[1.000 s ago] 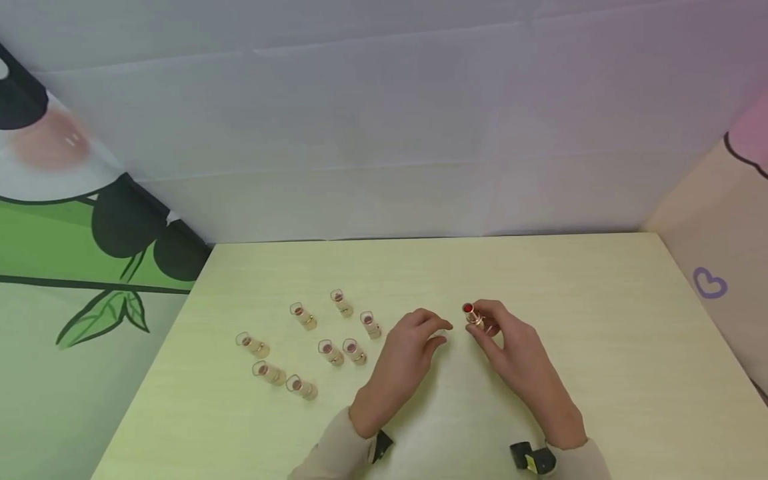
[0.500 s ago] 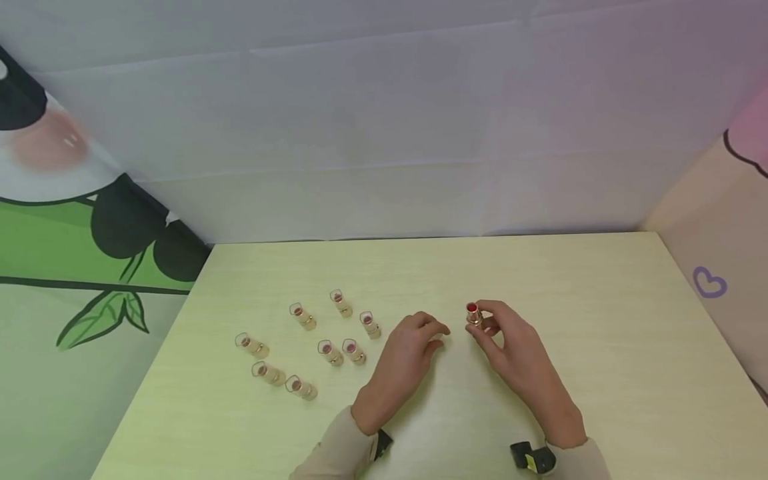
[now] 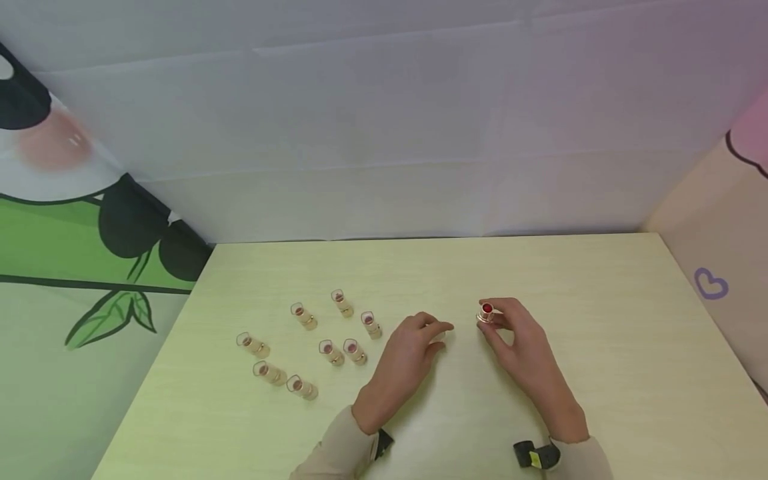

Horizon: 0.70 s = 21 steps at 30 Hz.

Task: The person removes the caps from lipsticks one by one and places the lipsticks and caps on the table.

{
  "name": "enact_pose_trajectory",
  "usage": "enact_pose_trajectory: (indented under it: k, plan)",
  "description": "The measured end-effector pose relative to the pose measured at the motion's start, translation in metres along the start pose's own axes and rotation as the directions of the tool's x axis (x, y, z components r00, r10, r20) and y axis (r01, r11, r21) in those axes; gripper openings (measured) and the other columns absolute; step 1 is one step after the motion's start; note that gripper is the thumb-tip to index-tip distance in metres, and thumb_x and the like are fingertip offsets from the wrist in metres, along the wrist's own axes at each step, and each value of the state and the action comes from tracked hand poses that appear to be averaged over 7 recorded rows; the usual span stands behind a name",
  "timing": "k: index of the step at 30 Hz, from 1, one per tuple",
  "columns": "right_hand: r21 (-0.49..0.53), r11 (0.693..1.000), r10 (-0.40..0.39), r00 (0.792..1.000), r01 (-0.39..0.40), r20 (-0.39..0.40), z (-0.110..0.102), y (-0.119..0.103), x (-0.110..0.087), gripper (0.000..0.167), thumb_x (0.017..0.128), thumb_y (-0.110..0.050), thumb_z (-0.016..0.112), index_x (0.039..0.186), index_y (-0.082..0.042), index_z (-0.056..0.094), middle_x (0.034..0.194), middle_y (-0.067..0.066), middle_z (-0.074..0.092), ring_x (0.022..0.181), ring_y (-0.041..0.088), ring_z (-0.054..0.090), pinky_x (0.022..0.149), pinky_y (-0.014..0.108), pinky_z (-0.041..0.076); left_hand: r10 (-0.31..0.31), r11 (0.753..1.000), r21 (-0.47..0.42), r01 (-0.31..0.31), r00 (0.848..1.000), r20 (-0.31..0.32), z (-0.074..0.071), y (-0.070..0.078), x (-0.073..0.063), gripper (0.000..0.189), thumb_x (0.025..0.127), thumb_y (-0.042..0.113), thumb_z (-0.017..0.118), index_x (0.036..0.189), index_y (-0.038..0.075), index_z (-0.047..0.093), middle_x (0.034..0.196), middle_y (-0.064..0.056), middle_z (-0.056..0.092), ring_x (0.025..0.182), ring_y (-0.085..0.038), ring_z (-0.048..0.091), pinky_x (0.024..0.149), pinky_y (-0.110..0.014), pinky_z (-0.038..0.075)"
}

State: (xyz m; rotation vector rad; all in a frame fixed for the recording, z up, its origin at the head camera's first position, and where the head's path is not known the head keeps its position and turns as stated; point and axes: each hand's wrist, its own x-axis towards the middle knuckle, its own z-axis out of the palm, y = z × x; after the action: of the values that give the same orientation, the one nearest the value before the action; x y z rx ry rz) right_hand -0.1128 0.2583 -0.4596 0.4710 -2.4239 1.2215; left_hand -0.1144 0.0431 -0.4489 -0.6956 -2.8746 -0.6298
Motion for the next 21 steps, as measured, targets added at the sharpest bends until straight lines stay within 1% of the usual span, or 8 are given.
enact_pose_trajectory:
  k: [3,5,10,14,17,19,21]
  plan:
    - [-0.017,1.0,0.008,1.0,-0.009,-0.014,0.0,0.005,-0.001,0.047,0.079,0.016,0.08,0.122,0.0,0.067,0.112,0.009,0.07,0.105,-0.023,0.055,0.094,0.0,0.046,0.007,1.0,0.023,-0.007,1.0,-0.005,-0.003,0.0,0.0,0.037,0.091,0.02,0.081,0.127,0.024,0.074,0.114,0.002,0.071,0.095,-0.015,0.066,0.08,-0.023,0.055]
    - [-0.033,0.999,0.017,1.0,-0.018,-0.021,0.0,0.008,-0.002,0.044,0.079,0.014,0.081,0.118,-0.003,0.069,0.113,0.008,0.072,0.108,-0.024,0.053,0.096,-0.001,0.043,0.016,0.999,0.044,-0.015,1.0,-0.025,-0.008,0.001,-0.001,0.037,0.091,0.023,0.081,0.127,0.024,0.073,0.115,0.003,0.072,0.095,-0.015,0.067,0.078,-0.024,0.054]
    - [-0.055,0.998,0.024,0.999,-0.025,-0.023,-0.005,0.015,-0.003,0.04,0.08,0.009,0.084,0.113,-0.01,0.072,0.114,0.008,0.076,0.113,-0.025,0.05,0.1,-0.002,0.035,0.038,0.996,0.083,-0.03,0.995,-0.09,-0.023,0.003,-0.002,0.027,0.092,0.026,0.081,0.119,0.024,0.076,0.112,0.005,0.072,0.093,-0.015,0.067,0.073,-0.024,0.05]
    - [-0.069,0.997,0.024,1.0,-0.025,-0.014,-0.009,0.022,-0.004,0.042,0.079,0.007,0.084,0.116,-0.01,0.073,0.112,0.01,0.077,0.115,-0.026,0.049,0.1,-0.003,0.033,0.037,0.996,0.083,-0.026,0.99,-0.135,-0.037,0.003,-0.004,0.022,0.092,0.026,0.081,0.114,0.023,0.077,0.11,0.005,0.073,0.093,-0.016,0.066,0.073,-0.025,0.049]
    - [-0.081,0.995,0.05,0.999,-0.05,0.003,-0.011,0.028,-0.008,0.041,0.08,0.006,0.084,0.116,-0.011,0.073,0.111,0.011,0.077,0.115,-0.028,0.045,0.1,-0.004,0.031,0.012,0.996,0.09,0.002,0.988,-0.156,-0.049,0.001,-0.005,0.022,0.092,0.026,0.081,0.113,0.022,0.076,0.112,0.005,0.073,0.098,-0.019,0.067,0.08,-0.031,0.053]
    - [-0.093,0.992,0.085,0.996,-0.083,0.017,-0.013,0.031,-0.01,0.038,0.083,0.002,0.084,0.116,-0.013,0.073,0.112,0.011,0.076,0.115,-0.03,0.043,0.099,-0.004,0.03,-0.026,0.993,0.111,0.044,0.986,-0.163,-0.055,-0.002,-0.005,0.024,0.091,0.026,0.081,0.114,0.023,0.076,0.114,0.004,0.072,0.103,-0.022,0.067,0.085,-0.036,0.054]
    - [-0.103,0.988,0.123,0.992,-0.119,0.031,-0.014,0.033,-0.012,0.036,0.085,-0.002,0.083,0.118,-0.015,0.072,0.114,0.011,0.075,0.115,-0.032,0.04,0.099,-0.005,0.028,-0.077,0.986,0.133,0.101,0.982,-0.171,-0.061,-0.006,-0.005,0.025,0.09,0.027,0.082,0.115,0.023,0.075,0.117,0.003,0.072,0.109,-0.024,0.066,0.089,-0.04,0.053]
